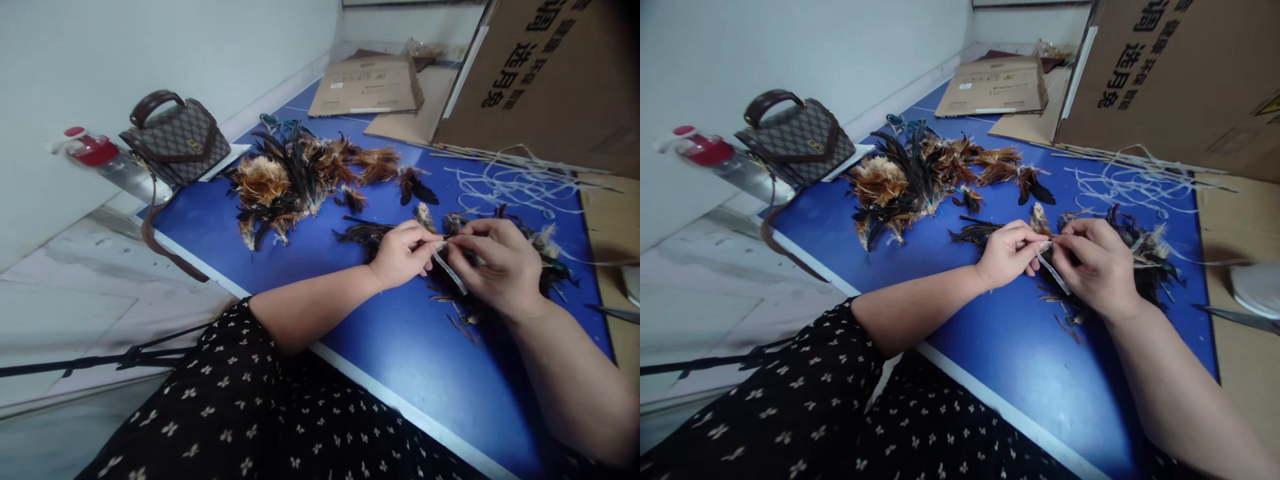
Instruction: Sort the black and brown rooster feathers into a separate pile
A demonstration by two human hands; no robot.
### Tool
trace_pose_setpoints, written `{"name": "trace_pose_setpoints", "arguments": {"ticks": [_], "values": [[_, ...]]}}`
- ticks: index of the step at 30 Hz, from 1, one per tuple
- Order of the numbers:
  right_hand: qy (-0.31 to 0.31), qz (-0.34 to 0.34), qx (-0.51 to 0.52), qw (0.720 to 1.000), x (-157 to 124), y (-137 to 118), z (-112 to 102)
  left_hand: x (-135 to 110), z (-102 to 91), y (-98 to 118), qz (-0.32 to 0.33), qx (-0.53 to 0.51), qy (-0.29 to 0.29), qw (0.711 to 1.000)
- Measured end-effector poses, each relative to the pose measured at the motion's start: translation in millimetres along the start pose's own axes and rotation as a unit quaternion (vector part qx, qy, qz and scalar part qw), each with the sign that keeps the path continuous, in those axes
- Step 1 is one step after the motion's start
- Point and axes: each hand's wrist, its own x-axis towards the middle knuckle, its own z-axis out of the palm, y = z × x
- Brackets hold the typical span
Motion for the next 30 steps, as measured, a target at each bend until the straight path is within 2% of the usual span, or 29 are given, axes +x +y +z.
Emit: {"name": "trace_pose_setpoints", "arguments": {"ticks": [3, 6, 9, 12, 15, 17, 20, 22, 25, 30], "values": [[-0.028, -0.014, -0.107, 0.994, -3, 2, 5, 6, 1.6, 1, -0.08, -0.064, 0.043, 0.994], [-0.043, 0.009, -0.135, 0.99, -4, 0, 11, 10, 3.1, -2, -0.13, -0.112, 0.069, 0.983], [-0.074, 0.059, -0.149, 0.984, -6, -2, 15, 12, 3.1, -6, -0.11, -0.127, 0.066, 0.984], [-0.131, 0.109, -0.176, 0.97, -10, -2, 16, 11, 2.0, -9, -0.043, -0.117, 0.044, 0.991], [-0.166, 0.111, -0.197, 0.96, -15, -2, 19, 10, 1.8, -7, 0.002, -0.141, -0.004, 0.99], [-0.157, 0.099, -0.21, 0.96, -18, -2, 22, 8, 3.2, -5, -0.013, -0.168, -0.039, 0.985], [-0.149, 0.083, -0.239, 0.956, -22, -3, 28, 5, 6.7, 0, -0.08, -0.19, -0.066, 0.976], [-0.165, 0.066, -0.253, 0.951, -23, -2, 31, 4, 8.4, 2, -0.095, -0.176, -0.045, 0.979], [-0.174, 0.041, -0.269, 0.946, -25, 0, 33, 3, 8.0, 6, -0.072, -0.115, -0.011, 0.991], [-0.172, 0.017, -0.271, 0.947, -28, 3, 36, 2, 4.3, 14, -0.086, -0.079, 0.009, 0.993]]}}
